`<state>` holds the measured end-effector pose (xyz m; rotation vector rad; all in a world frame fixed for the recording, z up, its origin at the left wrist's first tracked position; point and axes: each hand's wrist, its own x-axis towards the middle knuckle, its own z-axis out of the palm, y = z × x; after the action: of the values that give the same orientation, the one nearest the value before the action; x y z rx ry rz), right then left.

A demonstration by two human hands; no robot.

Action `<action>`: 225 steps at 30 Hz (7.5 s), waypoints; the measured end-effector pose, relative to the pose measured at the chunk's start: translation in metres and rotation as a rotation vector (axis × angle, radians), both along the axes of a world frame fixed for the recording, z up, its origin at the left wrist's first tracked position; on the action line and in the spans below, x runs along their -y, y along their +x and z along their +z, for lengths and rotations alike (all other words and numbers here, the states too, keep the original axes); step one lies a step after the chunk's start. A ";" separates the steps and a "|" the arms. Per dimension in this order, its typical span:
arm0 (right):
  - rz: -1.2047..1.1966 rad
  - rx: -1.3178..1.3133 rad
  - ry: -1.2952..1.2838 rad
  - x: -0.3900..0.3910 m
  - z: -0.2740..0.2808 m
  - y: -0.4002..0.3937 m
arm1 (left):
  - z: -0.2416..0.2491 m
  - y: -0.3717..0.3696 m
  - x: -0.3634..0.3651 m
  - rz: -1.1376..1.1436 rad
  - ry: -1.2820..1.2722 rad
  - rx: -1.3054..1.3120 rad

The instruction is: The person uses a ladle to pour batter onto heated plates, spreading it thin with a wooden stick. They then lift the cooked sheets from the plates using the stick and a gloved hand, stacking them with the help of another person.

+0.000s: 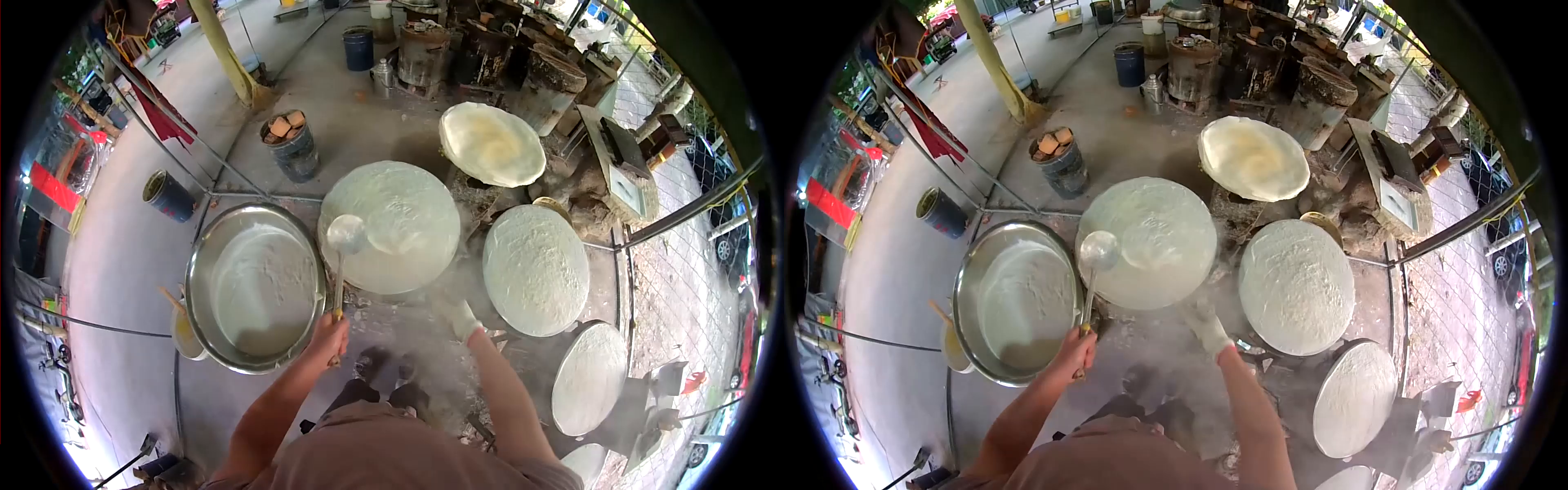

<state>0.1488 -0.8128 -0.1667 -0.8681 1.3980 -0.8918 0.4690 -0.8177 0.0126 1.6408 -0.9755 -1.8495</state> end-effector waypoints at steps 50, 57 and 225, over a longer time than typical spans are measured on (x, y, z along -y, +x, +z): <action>-1.324 0.212 0.240 -0.557 0.080 0.236 | 0.047 0.024 -0.260 -0.562 0.850 -0.613; -0.969 0.230 0.199 -0.464 0.086 0.233 | 0.022 0.157 -0.237 -0.161 0.589 -0.643; -2.950 0.053 0.200 -1.007 0.097 0.656 | -0.031 0.020 -0.828 -2.469 -0.135 -0.429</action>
<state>0.8044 0.1946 -0.0700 2.3768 1.7214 -2.3037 0.4893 0.0101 -0.0185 -1.2531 -3.1084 -2.3912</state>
